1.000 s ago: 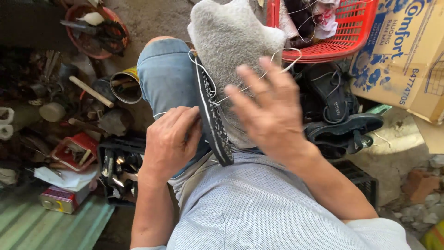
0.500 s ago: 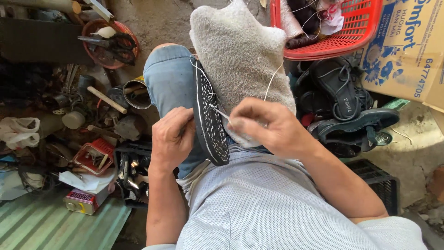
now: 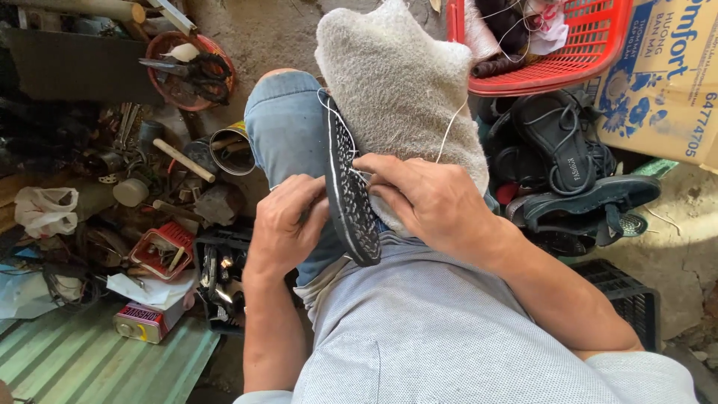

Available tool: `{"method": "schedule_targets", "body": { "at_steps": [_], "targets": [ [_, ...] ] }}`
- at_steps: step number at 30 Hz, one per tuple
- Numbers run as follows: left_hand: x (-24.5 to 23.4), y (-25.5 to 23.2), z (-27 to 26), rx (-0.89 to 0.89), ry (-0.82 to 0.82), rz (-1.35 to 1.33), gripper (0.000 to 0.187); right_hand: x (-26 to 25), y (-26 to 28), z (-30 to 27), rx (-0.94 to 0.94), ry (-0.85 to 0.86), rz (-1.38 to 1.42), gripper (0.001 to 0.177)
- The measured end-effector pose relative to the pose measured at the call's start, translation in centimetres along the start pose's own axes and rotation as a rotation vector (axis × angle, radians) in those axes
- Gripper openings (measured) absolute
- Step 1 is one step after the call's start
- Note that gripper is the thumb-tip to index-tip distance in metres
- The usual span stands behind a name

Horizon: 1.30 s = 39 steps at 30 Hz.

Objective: Hand-stitching a rubber sole onto a shoe upper using a needle and thread.

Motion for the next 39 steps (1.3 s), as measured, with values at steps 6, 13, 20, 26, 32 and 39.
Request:
{"method": "schedule_targets", "body": {
  "at_steps": [6, 13, 20, 26, 32, 39],
  "targets": [
    [-1.1, 2.6, -2.6, -0.102, 0.030, 0.221, 0.032, -0.5, 0.6, -0.6, -0.114, -0.129, -0.134, 0.020],
    [-3.8, 6.1, -7.9, -0.422, 0.011, 0.343, 0.044, 0.7, 0.2, -1.0, -0.175, -0.096, -0.370, 0.015],
    [-0.1, 1.7, -5.5, -0.359, -0.150, 0.083, 0.043, -0.6, 1.0, -2.1, -0.195, -0.029, 0.003, 0.016],
    [2.1, -1.1, -3.8, -0.302, -0.260, 0.012, 0.043, -2.3, 0.4, -4.7, -0.139, -0.035, 0.950, 0.020],
    [1.5, -2.2, -3.8, -0.224, -0.323, -0.021, 0.042, 0.5, 1.1, -4.2, -0.068, -0.140, 0.250, 0.091],
    [1.0, -0.9, -3.7, -0.329, -0.349, -0.144, 0.022, 0.4, 1.4, -3.7, -0.042, -0.147, -0.168, 0.061]
  ]
}}
Point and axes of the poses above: each hand's wrist, its own z-axis towards the middle knuckle, its own x-axis out of the palm, y = z × x, the point moved 6 cm from there along z, towards the middle knuckle, and after that the axes turned 7 degrees about z, right-handed, at the moved point
